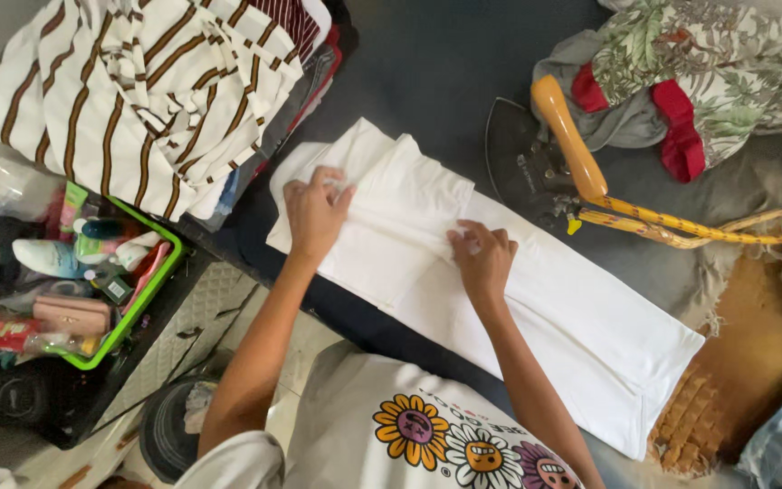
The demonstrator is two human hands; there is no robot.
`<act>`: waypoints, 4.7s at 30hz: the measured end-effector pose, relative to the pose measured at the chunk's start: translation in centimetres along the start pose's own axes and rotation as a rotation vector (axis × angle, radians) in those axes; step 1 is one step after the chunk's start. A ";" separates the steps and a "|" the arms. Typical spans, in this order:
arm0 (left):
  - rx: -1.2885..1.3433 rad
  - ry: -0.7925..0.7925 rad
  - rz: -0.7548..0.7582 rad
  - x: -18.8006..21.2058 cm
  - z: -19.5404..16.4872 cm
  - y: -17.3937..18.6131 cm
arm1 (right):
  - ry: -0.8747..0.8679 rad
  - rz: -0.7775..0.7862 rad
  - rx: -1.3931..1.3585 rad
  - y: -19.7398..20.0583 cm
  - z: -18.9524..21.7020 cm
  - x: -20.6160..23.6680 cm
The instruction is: The person irons a white shirt on an ironing table using a steam iron, smoothing and repositioning the fabric, then folds the shirt and sets it on a stack. They then spread a gray garment, iron it, fold it, and place it on the stack before picking up another white garment.
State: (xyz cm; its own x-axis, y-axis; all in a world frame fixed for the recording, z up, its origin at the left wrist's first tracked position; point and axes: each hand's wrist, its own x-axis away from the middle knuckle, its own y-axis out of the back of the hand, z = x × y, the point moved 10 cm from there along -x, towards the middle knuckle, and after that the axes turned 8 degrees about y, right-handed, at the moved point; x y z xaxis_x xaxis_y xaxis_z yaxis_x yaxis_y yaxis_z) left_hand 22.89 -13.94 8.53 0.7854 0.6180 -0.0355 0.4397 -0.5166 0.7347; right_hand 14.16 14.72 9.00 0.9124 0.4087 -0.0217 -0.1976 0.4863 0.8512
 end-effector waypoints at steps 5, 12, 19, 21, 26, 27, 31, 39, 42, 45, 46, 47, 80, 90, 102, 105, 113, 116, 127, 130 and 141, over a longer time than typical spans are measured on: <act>-0.124 -0.231 -0.321 3.5 -2.8 1.8 | 0.376 -0.093 0.194 -0.7 4.0 0.6; -0.134 -0.148 -0.329 4.9 -0.7 3.1 | 0.555 0.313 0.198 -3.2 4.9 -1.8; -0.109 -0.435 -0.094 4.3 -4.5 -1.4 | 0.080 0.146 0.363 9.9 -8.9 -15.8; -0.148 -0.389 -0.039 3.8 -4.4 -2.2 | 0.027 0.189 0.175 8.9 -10.1 -18.4; -0.176 -0.277 0.007 6.7 -1.0 0.5 | -0.049 0.317 0.207 9.1 -9.0 -19.1; -0.156 -0.243 -0.037 8.0 0.8 2.7 | -0.010 0.314 0.165 9.2 -7.1 -18.4; -0.014 -0.121 -0.308 14.5 6.9 9.6 | 0.433 0.354 0.408 6.9 4.4 -11.7; -0.029 0.052 -0.433 20.9 13.4 14.8 | 0.615 0.495 0.437 -5.6 14.4 -5.8; -0.039 0.104 -0.498 22.3 14.9 16.6 | 0.557 0.326 0.587 -4.5 12.6 -12.4; -0.068 0.213 -0.548 25.8 16.8 18.3 | 0.416 0.220 0.648 -1.7 9.8 -19.9; -0.083 0.251 -0.575 27.0 17.6 19.1 | 0.432 0.201 0.680 -0.8 9.5 -21.9; -0.102 0.299 -0.594 28.2 18.4 19.7 | 0.447 0.181 0.710 -0.4 9.1 -23.1; -0.062 -0.974 0.513 22.5 -22.9 -20.8 | -0.894 -0.384 0.097 14.1 -35.7 32.7; 0.983 -0.180 1.301 21.8 -28.0 -28.7 | -0.262 -0.498 -0.033 18.5 -15.8 19.6; 1.835 0.496 0.713 -2.9 6.3 -7.4 | 0.483 0.047 -0.204 4.4 14.2 10.6; 1.628 0.547 0.633 -5.3 9.5 -7.0 | 0.422 -0.092 0.069 3.4 10.2 9.5; 1.037 0.540 0.670 -7.3 10.0 -4.7 | 0.316 -0.247 -0.196 3.2 1.3 7.5; 0.430 0.008 0.569 -8.0 5.7 -1.5 | 0.074 -0.228 -0.055 4.2 -2.9 6.7; -0.244 -0.505 -0.158 -1.3 -4.5 3.5 | 0.172 -0.038 -0.190 3.8 -4.1 5.9; -0.164 -0.727 0.188 2.1 -5.8 0.2 | 0.146 0.002 -0.203 3.9 -3.6 5.8; -0.110 -0.834 0.478 5.9 -11.0 -5.7 | 0.366 0.047 -0.131 1.1 4.4 3.2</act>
State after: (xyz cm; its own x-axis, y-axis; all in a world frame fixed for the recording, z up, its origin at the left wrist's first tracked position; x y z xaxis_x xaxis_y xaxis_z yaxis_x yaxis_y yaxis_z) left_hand 20.21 -0.80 11.58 0.9463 -0.2839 -0.1548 -0.0162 -0.5200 0.8540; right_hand 18.45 13.22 12.19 0.7179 0.6698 -0.1898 -0.3018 0.5451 0.7822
